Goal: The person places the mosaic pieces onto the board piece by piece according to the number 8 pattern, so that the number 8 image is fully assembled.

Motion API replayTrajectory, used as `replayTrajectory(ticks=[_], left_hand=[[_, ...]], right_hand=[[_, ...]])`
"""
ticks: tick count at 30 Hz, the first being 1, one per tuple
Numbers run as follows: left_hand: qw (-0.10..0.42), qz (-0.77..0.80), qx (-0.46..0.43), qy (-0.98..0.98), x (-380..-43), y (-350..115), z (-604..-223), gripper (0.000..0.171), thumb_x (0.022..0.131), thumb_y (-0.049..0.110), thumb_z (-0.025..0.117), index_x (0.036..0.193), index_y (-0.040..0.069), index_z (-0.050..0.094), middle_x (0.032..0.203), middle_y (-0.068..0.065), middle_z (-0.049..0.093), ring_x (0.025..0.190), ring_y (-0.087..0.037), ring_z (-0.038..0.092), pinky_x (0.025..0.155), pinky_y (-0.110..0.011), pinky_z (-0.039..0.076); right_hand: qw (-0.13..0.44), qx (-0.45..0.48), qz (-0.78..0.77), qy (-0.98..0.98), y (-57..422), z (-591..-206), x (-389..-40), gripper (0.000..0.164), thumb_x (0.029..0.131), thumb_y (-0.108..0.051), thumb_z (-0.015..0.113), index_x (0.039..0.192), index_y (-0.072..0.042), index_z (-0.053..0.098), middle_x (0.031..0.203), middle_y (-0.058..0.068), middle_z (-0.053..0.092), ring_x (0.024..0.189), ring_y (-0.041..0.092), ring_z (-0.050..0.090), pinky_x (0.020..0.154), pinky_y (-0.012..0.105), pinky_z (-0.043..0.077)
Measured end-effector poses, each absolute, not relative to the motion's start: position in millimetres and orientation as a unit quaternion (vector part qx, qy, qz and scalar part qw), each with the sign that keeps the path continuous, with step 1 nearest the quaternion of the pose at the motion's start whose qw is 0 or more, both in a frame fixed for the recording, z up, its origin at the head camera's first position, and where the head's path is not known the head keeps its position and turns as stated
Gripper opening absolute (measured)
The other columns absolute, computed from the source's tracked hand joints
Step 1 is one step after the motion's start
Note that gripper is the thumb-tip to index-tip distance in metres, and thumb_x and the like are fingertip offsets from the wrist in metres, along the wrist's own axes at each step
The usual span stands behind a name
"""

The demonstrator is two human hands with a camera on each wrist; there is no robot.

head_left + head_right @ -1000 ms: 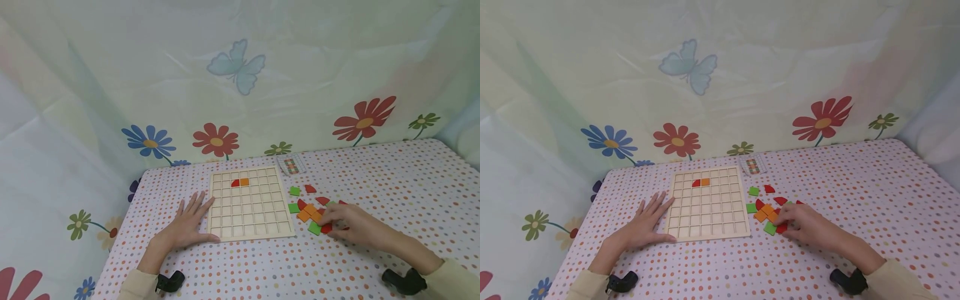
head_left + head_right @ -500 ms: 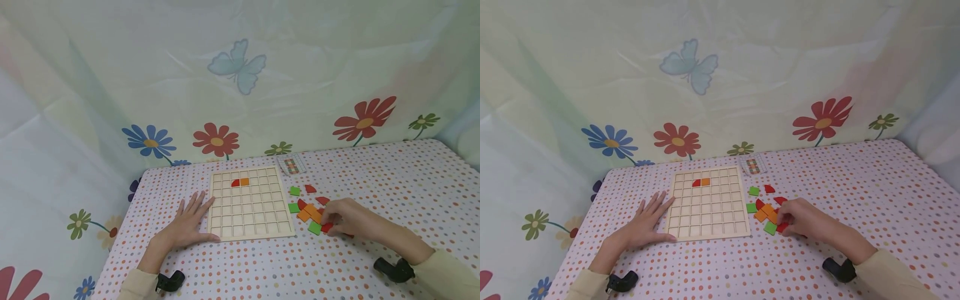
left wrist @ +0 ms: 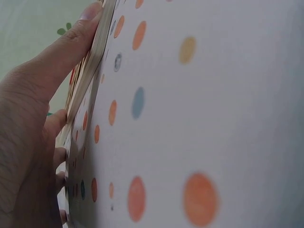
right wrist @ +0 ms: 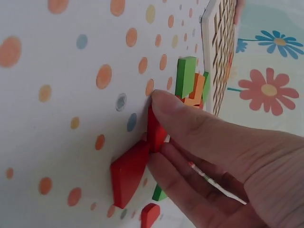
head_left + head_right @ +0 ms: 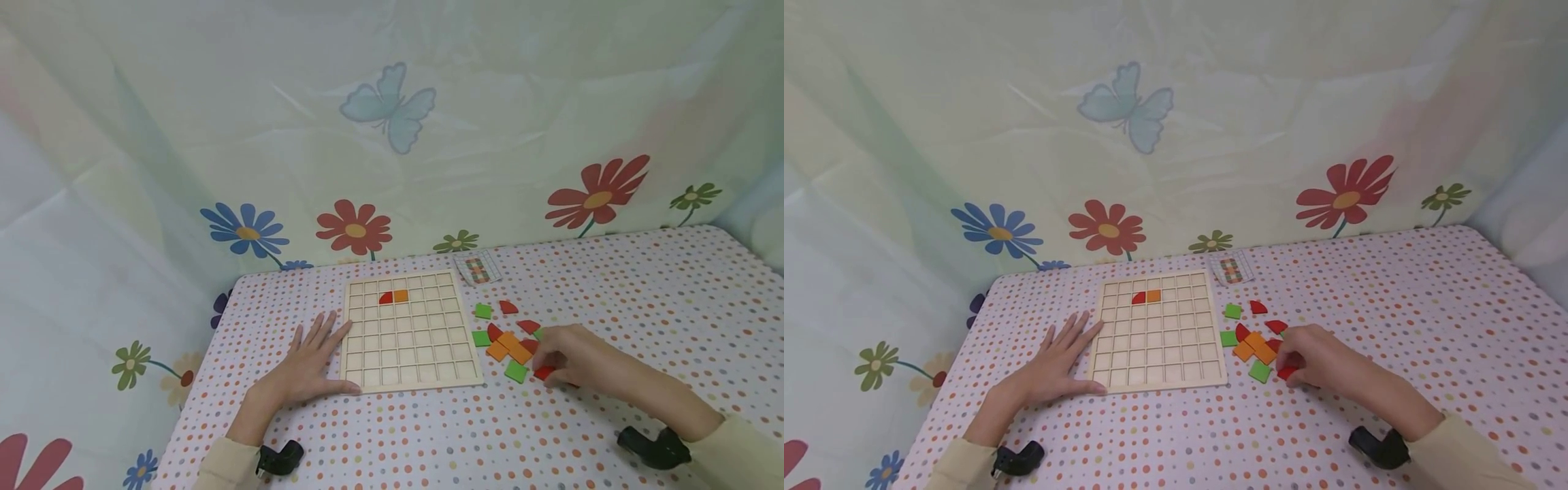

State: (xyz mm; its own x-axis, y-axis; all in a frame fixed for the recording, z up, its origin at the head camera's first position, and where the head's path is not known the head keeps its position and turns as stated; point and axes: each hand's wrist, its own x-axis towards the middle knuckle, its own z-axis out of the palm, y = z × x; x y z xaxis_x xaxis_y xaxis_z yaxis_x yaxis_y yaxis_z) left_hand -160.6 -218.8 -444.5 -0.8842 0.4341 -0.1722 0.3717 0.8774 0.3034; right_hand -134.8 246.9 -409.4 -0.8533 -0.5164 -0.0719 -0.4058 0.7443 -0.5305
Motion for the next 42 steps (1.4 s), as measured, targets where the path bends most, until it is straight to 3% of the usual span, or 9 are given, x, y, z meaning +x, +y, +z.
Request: replayTrajectory(ticks=[7,23,31,42], left_hand=[[0.120,0.130,0.208,0.962,-161,-220,-445,0.117,0.081,0.077,0.071,0.169,0.021,0.019,0.176,-0.013,0.003,0.161,-0.036,-0.002,0.125,-0.067,-0.002],[0.118,0.148,0.202,0.961,-159,-224,-446,0.117,0.080,0.075,0.074,0.169,0.021,0.021,0.176,-0.014,0.005,0.161,-0.040,0.001,0.125,-0.069,0.000],[0.116,0.144,0.207,0.961,-160,-226,-448,0.116,0.081,0.075,0.073,0.169,0.020,0.021,0.176,-0.014,0.005,0.161,-0.038,0.001,0.125,-0.069,0.000],[0.114,0.142,0.215,0.959,-160,-220,-445,0.115,0.082,0.075,0.073,0.169,0.021,0.021,0.176,-0.014,0.004,0.161,-0.037,-0.001,0.125,-0.068,-0.001]], right_hand=[[0.133,-0.264,-0.252,0.921,250,-407,-136,0.027,0.070,0.003,0.093,0.091,-0.008,0.081,0.087,-0.008,0.064,0.075,0.003,0.059,0.064,0.022,0.058],[0.131,-0.278,-0.268,0.913,251,-407,-137,0.026,0.074,0.002,0.091,0.083,-0.018,0.077,0.085,-0.013,0.062,0.072,0.000,0.052,0.062,0.021,0.053],[0.059,-0.307,-0.262,0.913,233,-389,-142,0.023,0.080,-0.002,0.088,0.096,-0.018,0.083,0.087,-0.015,0.059,0.077,0.003,0.050,0.063,0.022,0.049],[-0.015,-0.295,-0.301,0.907,191,-379,-186,0.014,0.083,0.001,0.086,0.090,-0.009,0.080,0.086,-0.007,0.071,0.079,0.014,0.063,0.070,0.032,0.058]])
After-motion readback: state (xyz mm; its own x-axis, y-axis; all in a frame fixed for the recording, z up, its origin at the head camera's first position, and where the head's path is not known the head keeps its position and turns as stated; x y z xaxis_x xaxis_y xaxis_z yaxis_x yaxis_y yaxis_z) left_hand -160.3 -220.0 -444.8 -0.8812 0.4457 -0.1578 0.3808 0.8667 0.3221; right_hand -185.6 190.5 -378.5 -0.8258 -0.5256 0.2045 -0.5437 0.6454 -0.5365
